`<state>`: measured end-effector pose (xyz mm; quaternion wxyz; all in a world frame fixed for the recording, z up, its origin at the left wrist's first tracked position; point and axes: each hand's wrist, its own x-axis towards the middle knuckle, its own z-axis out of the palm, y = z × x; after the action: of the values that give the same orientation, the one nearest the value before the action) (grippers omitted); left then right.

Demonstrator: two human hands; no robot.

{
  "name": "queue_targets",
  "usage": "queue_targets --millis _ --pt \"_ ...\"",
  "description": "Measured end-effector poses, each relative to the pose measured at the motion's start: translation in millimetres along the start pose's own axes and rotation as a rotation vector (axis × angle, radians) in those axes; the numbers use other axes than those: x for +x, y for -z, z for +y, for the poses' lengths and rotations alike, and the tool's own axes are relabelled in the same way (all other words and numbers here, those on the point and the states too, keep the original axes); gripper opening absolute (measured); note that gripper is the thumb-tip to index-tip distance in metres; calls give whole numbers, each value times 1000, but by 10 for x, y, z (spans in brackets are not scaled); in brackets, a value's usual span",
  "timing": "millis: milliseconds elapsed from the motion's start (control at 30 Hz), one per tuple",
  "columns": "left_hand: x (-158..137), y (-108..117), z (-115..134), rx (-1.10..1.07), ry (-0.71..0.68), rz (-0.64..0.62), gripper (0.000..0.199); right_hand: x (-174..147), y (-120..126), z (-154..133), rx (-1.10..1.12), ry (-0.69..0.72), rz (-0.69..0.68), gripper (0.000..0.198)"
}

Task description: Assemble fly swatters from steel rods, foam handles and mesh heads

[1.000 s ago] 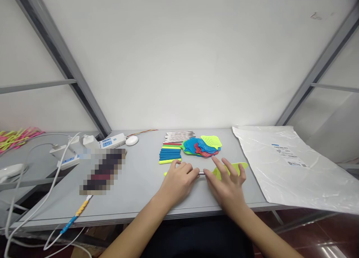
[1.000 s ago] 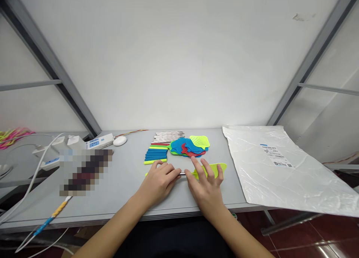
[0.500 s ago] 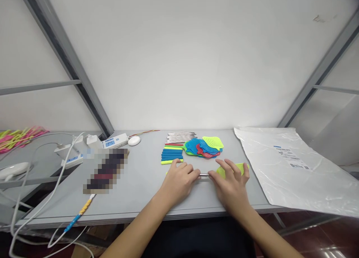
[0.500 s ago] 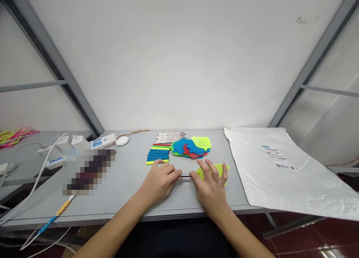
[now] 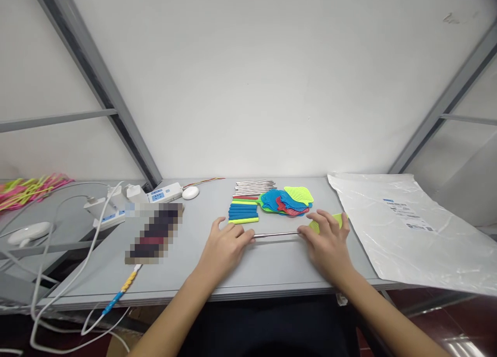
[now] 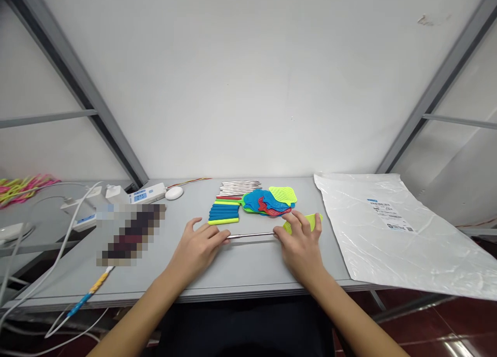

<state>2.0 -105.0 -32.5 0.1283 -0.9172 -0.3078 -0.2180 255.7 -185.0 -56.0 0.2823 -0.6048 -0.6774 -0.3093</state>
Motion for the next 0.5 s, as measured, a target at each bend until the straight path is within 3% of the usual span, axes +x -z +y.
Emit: queue_targets --millis 233,500 --pt "-43 22 7 -11 81 50 19 40 -28 -51 3 18 39 19" --pt "142 -38 149 -31 113 117 22 211 -169 -270 30 54 129 30"
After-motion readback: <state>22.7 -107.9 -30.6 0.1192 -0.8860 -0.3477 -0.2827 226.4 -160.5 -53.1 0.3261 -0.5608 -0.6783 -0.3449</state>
